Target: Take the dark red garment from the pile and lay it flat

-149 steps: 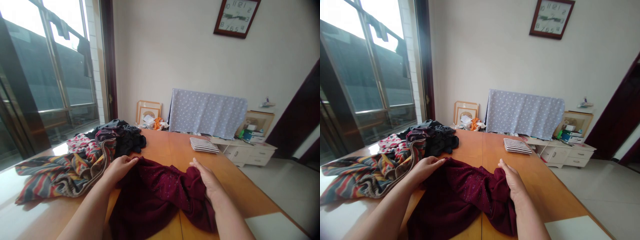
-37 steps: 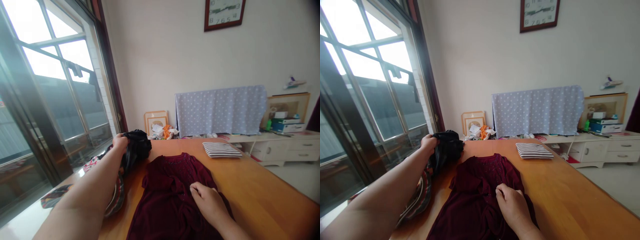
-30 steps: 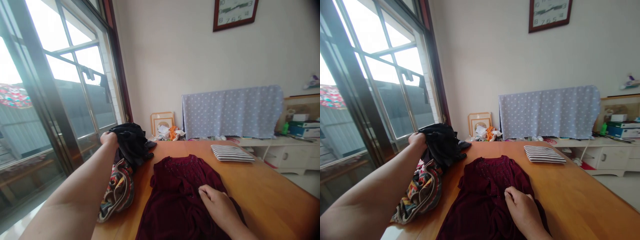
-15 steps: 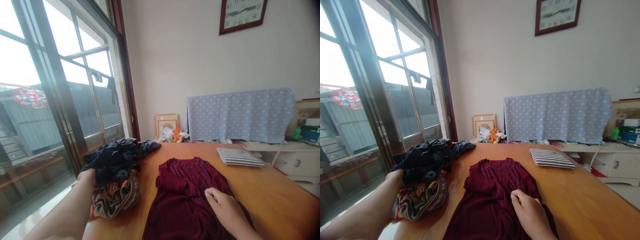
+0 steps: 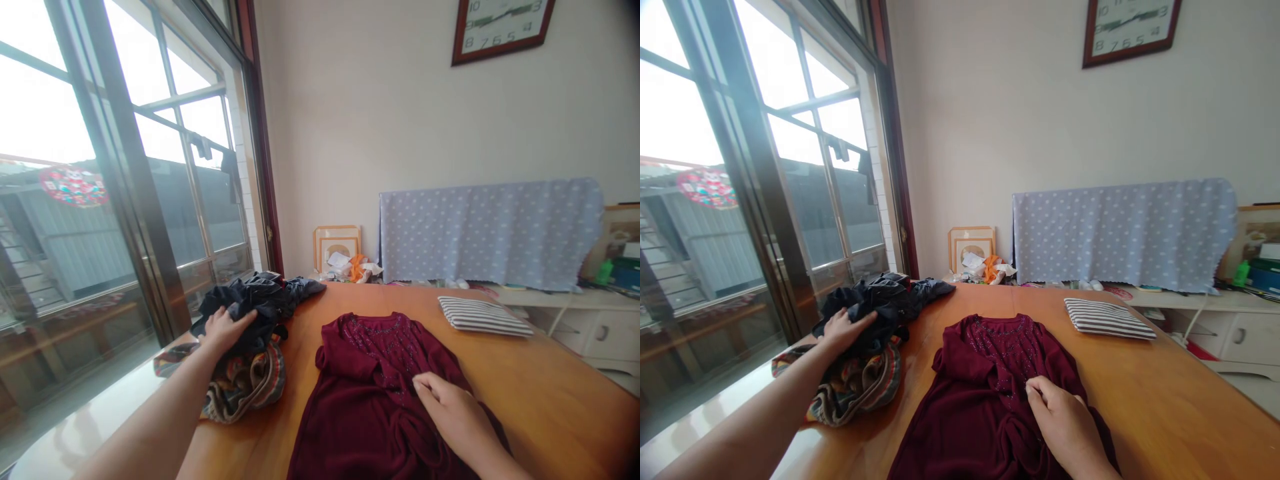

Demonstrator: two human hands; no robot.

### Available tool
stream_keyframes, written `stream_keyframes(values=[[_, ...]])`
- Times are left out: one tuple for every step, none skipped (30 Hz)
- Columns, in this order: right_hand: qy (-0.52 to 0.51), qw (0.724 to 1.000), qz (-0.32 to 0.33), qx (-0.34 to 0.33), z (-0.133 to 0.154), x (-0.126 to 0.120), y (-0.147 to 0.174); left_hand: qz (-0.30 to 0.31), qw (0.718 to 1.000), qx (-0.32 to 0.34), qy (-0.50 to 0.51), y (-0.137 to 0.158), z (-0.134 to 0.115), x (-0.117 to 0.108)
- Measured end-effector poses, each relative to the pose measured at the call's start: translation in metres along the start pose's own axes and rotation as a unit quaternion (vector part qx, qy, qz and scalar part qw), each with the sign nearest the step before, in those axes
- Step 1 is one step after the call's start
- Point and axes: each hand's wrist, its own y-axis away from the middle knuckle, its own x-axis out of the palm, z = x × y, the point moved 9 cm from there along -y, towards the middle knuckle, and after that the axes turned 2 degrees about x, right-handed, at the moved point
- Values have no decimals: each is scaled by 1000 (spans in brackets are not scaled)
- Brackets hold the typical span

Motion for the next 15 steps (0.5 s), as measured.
stream_keyframes(values=[[-3, 1000, -5, -1, 1, -1, 0, 16, 1000, 1, -12, 7, 0, 13], [-6, 1000, -10, -1, 1, -3, 0, 23, 999, -7, -22, 14, 2, 23], [-11, 1000, -12, -1, 2, -4, 0, 31, 999, -21, -31, 18, 6, 30], [-16, 1000, -13, -1, 2, -5, 0, 39, 998, -29, -39, 21, 9, 34], [-19, 1000, -12, -1, 2, -5, 0, 44, 997, -33, -47, 23, 11, 35], [-21, 1000, -9, -1, 3, -5, 0, 44, 997, -31, -54, 23, 10, 33], [-21, 1000, -5, -1, 3, -4, 0, 38, 997, -24, -61, 24, 7, 27], [-21, 1000, -2, 0, 2, -3, 0, 22, 998, -14, -65, 25, 3, 19], [-19, 1000, 2, 0, 2, -3, 0, -4, 998, -2, -67, 28, -4, 10], [-18, 1000, 5, 0, 2, -2, 0, -35, 997, 8, -66, 32, -11, 0], [-18, 1000, 8, -1, 2, -1, 0, -65, 996, 16, -60, 39, -19, -9], [-17, 1000, 11, -3, 2, -1, 0, -88, 995, 23, -52, 46, -27, -15], [-16, 1000, 13, -3, 3, -1, 0, -98, 994, 27, -43, 55, -34, -17], [-14, 1000, 15, -2, 2, -1, 1, -93, 995, 31, -34, 62, -40, -14], [-11, 1000, 16, -1, 2, -1, 1, -72, 996, 36, -30, 70, -45, -7]])
